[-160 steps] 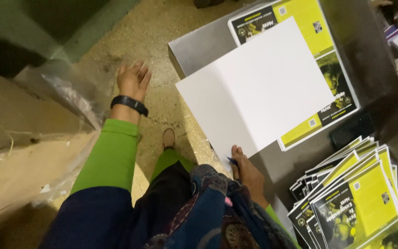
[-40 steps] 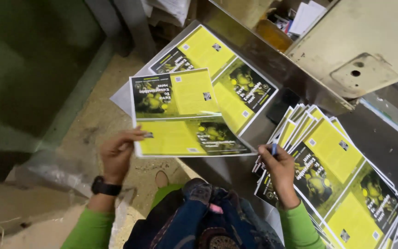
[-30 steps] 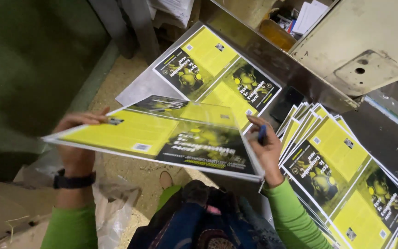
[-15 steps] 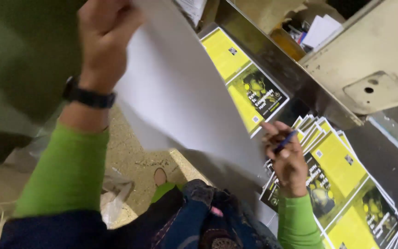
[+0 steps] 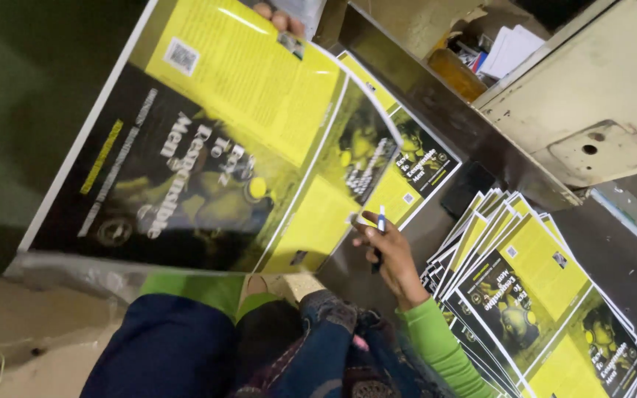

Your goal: The person repeatedly picks up printed sheets, aligns them on a metal table, and trims the edges with a small handheld blade. After each cut, the trimmed sheet is placed into a growing stack. The process is repeated for multiple sheets throughout the clip.

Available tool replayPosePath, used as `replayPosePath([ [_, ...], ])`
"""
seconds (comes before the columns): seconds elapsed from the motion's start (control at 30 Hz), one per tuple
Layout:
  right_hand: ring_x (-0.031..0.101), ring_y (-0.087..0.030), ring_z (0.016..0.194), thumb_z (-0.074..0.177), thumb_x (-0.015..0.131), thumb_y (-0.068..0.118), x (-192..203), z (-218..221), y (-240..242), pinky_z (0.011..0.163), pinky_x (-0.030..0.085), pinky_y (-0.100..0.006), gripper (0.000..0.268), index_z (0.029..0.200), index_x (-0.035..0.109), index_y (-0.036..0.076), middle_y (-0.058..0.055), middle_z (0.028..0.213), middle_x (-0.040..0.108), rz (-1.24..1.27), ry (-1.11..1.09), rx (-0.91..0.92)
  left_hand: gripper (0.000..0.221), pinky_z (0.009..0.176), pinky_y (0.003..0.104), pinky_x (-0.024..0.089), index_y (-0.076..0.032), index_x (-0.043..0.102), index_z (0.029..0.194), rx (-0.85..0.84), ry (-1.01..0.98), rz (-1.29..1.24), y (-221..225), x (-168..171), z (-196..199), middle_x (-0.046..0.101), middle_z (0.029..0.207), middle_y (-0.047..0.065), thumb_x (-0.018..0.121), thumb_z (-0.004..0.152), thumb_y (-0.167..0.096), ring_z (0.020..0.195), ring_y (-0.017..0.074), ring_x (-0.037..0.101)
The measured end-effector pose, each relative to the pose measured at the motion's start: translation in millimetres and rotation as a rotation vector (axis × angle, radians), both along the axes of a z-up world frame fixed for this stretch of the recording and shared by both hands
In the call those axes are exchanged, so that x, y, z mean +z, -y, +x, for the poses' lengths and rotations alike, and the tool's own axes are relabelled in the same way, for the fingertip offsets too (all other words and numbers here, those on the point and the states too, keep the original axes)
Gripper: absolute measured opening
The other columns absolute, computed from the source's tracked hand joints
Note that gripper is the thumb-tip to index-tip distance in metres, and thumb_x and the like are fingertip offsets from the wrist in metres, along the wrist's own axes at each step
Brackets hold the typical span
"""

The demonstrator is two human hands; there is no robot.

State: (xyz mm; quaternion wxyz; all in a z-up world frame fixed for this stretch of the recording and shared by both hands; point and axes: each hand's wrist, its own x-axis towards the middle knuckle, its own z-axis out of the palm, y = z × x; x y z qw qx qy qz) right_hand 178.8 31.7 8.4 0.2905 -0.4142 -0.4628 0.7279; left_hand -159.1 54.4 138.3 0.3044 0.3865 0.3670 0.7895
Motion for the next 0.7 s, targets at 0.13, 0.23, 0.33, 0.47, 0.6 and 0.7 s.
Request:
replayPosePath([
  [0.13,0.065,-0.02,0.061,0.08,0.075,0.012,-61.7,24.5,-14.4,0.037,0.03,-0.015,0.044,0.117,0.054,0.001,-0.011,0.084,0.063,-0.057,-0.032,-0.126,0.012,0.085,0.032,0.052,-0.007,0.06,0.099,0.04,0.144,-0.095,9.9,-34.7,-9.0,0.066,0.097,0.008,0.057,0.09,0.001,0.089,0.0166,0.062],
  [0.23,0.056,-0.01,0.051,0.078,0.075,0.01,-29.1,27.4,-14.6,0.035,0.027,-0.012,0.041,0.114,0.054,0.008,-0.003,0.075,0.06,0.0,-0.031,-0.264,0.012,0.086,0.031,0.053,-0.007,0.06,0.101,0.051,0.245,-0.152,9.6,-54.4,-9.7,0.067,0.099,0.008,0.059,0.09,-0.002,0.09,0.0163,0.062],
  [0.33,0.064,-0.025,0.086,0.084,0.064,0.005,20.1,34.0,-3.7,0.076,0.057,-0.037,0.036,0.118,0.053,0.009,-0.013,0.1,0.063,-0.044,-0.009,-0.35,0.013,0.087,0.031,0.053,-0.008,0.06,0.103,0.042,0.353,-0.211,6.5,-79.3,-2.3,0.067,0.101,0.008,0.061,0.089,-0.005,0.091,0.0159,0.063],
  [0.47,0.068,-0.029,0.089,0.088,0.055,0.005,29.2,60.0,-9.2,0.068,0.061,-0.03,0.021,0.108,0.061,0.0,-0.018,0.112,0.066,-0.12,-0.188,-0.398,0.016,0.088,0.031,0.054,-0.009,0.06,0.105,0.013,0.485,-0.28,-5.4,-112.0,8.4,0.068,0.103,0.008,0.064,0.089,-0.009,0.093,0.0155,0.064],
  [0.6,0.062,-0.021,0.096,0.083,0.061,0.016,122.0,39.6,-4.2,0.086,0.051,-0.029,0.04,0.119,0.057,-0.001,-0.012,0.114,0.063,0.177,-0.351,-0.342,0.02,0.089,0.031,0.055,-0.01,0.06,0.108,0.007,0.616,-0.321,-16.9,-142.1,16.0,0.069,0.106,0.008,0.067,0.089,-0.014,0.095,0.0151,0.065],
  [0.7,0.066,-0.004,0.081,0.092,0.065,0.015,156.0,58.5,-37.5,0.057,0.048,-0.015,0.026,0.118,0.066,0.016,0.0,0.11,0.071,0.647,-0.142,-0.332,0.047,0.052,0.045,0.025,-0.014,0.042,0.052,0.194,-1.264,-0.59,31.8,-216.4,-45.1,0.047,0.049,0.01,0.054,0.093,-0.033,0.049,0.027,0.042],
])
